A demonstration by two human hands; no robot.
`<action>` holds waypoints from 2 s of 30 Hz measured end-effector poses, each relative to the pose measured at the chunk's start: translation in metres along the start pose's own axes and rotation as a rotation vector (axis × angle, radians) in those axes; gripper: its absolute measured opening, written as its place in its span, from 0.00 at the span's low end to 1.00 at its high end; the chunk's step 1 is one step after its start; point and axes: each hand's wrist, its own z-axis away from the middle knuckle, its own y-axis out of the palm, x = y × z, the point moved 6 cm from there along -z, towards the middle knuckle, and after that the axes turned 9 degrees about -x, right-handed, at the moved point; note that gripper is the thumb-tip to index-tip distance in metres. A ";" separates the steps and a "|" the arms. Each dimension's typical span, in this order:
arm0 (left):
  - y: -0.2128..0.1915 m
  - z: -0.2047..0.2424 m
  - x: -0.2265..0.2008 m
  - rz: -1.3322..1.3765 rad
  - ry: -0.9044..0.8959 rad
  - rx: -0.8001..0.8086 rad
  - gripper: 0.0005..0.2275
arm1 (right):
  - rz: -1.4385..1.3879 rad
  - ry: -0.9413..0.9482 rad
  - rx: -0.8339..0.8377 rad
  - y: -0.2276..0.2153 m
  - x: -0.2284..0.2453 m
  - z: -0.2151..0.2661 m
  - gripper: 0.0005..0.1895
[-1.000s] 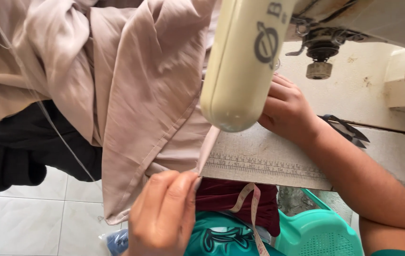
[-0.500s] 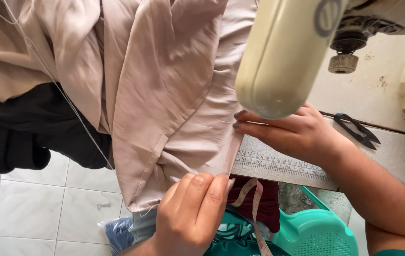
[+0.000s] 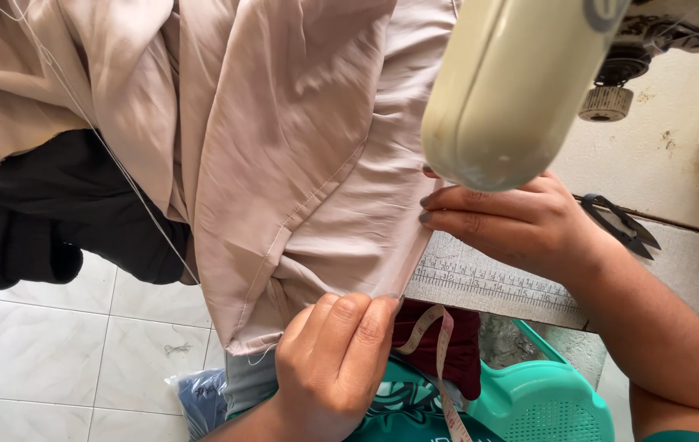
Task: The person is using an industrial sewing machine to stitch fabric, guiding the material with their hands and using a thread cutter.
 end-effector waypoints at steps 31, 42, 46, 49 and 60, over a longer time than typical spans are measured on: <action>0.019 0.014 0.000 0.017 -0.084 0.074 0.07 | -0.237 0.178 0.210 0.006 -0.024 0.010 0.12; 0.032 0.025 0.003 -0.018 -0.103 0.135 0.08 | -0.058 0.190 0.213 0.017 -0.027 0.025 0.14; 0.033 0.024 0.003 -0.026 -0.114 0.138 0.08 | 0.134 0.240 0.182 0.021 -0.028 0.032 0.15; 0.032 0.022 0.004 -0.004 -0.131 0.135 0.08 | 0.152 0.205 0.110 0.021 -0.025 0.031 0.14; 0.023 -0.003 0.015 0.246 -0.330 0.134 0.05 | 0.264 0.055 0.080 0.019 0.016 0.045 0.14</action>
